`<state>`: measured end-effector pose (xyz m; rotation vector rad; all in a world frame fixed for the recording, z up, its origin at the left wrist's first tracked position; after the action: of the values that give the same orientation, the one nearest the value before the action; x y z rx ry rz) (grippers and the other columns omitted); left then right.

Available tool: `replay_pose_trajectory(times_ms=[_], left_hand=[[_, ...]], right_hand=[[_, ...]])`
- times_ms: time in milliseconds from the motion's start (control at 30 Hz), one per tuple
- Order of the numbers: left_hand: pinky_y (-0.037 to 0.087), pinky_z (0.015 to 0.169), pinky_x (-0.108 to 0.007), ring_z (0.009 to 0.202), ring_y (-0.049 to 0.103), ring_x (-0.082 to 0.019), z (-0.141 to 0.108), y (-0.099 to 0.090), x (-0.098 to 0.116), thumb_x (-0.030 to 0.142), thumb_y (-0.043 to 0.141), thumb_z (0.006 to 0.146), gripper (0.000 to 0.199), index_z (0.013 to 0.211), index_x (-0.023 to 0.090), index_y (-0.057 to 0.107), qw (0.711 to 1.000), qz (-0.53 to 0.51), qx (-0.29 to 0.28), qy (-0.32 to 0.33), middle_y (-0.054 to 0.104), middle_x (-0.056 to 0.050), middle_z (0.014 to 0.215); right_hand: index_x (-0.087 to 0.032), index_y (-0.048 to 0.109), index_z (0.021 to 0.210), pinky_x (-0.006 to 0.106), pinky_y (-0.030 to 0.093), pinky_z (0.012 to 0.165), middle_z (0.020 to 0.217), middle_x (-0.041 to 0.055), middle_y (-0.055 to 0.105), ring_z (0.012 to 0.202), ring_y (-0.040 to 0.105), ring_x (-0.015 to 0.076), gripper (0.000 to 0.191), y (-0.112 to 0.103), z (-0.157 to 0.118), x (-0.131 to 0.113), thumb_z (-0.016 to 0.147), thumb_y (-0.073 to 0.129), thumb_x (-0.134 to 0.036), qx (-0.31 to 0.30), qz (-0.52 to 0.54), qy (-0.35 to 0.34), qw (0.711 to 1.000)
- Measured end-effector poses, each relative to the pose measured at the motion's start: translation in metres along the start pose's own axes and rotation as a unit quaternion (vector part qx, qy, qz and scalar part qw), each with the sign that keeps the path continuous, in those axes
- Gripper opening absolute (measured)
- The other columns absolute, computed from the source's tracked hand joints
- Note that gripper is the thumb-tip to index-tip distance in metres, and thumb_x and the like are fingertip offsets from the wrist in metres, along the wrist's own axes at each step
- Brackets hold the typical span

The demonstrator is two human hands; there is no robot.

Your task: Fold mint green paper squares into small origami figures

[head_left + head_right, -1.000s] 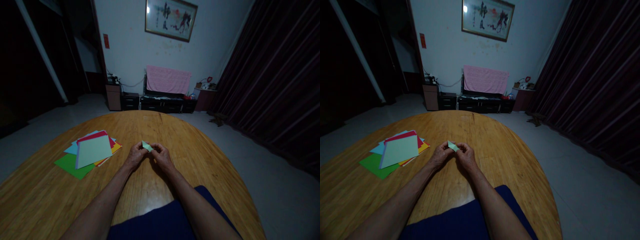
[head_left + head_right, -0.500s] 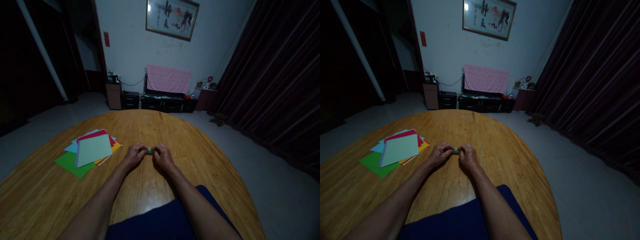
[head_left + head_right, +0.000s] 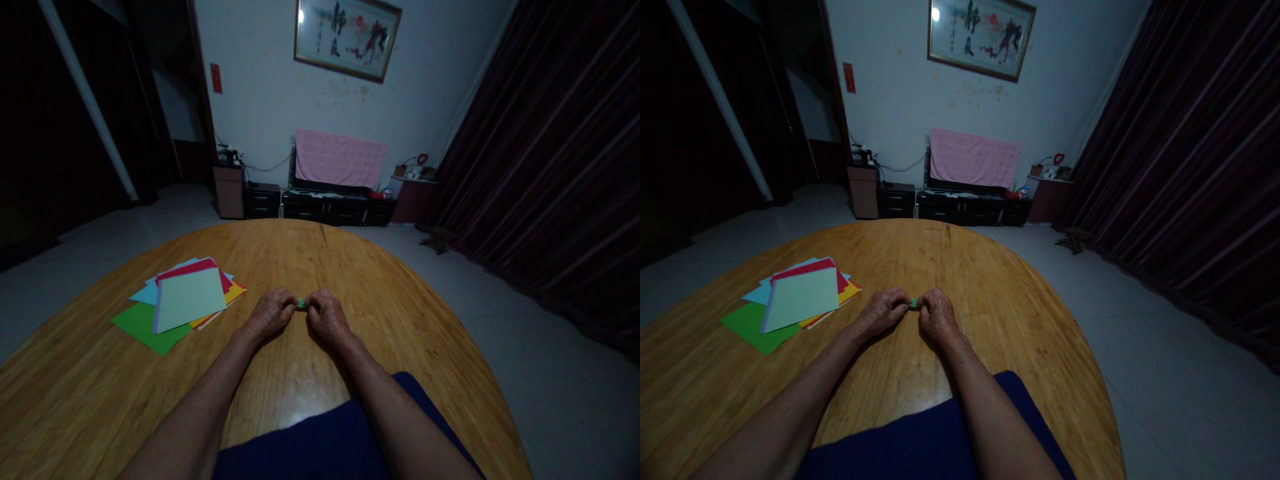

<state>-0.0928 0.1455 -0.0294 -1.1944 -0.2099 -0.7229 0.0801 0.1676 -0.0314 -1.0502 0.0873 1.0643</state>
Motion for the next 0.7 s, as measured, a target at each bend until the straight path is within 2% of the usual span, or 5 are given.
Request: replay_pose_trajectory(times_ms=[333,533,700], left_hand=[[0.042,0.074,-0.027,0.078,0.058,-0.017,-0.002,-0.004,0.003,0.016,0.054,0.073,0.016,0.084,0.020,0.065,0.999,-0.030,0.024,-0.032,0.064,-0.003,0.080],[0.040,0.067,-0.026,0.072,0.057,-0.016,-0.003,-0.008,-0.004,0.020,0.057,0.072,0.012,0.080,0.020,0.065,0.998,-0.043,0.031,-0.038,0.064,-0.002,0.076],[0.041,0.068,-0.026,0.072,0.058,-0.016,-0.002,-0.008,-0.007,0.019,0.053,0.075,0.012,0.076,0.019,0.065,0.998,-0.050,0.030,-0.030,0.064,-0.003,0.075]], right_hand=[[-0.018,0.060,0.079,0.027,0.042,0.069,0.079,0.0041,0.060,0.075,0.056,0.0173,0.018,-0.001,0.000,0.000,0.071,0.048,-0.008,0.019,0.006,0.017,1.000],[-0.019,0.057,0.073,0.027,0.041,0.067,0.075,0.0036,0.058,0.072,0.054,0.0168,0.014,-0.004,0.001,0.004,0.070,0.049,-0.009,0.020,-0.015,0.025,0.999],[-0.019,0.059,0.073,0.027,0.041,0.068,0.075,0.0042,0.059,0.073,0.055,0.0172,0.013,-0.002,0.001,0.008,0.072,0.049,-0.010,0.018,-0.013,0.022,1.000]])
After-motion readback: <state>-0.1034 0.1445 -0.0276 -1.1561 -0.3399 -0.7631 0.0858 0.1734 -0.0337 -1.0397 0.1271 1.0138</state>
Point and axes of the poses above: each hand's wrist, its own z-axis towards the middle knuckle, its own y-axis out of the palm, x = y × z, the point moved 1 cm from there along z, towards the middle knuckle
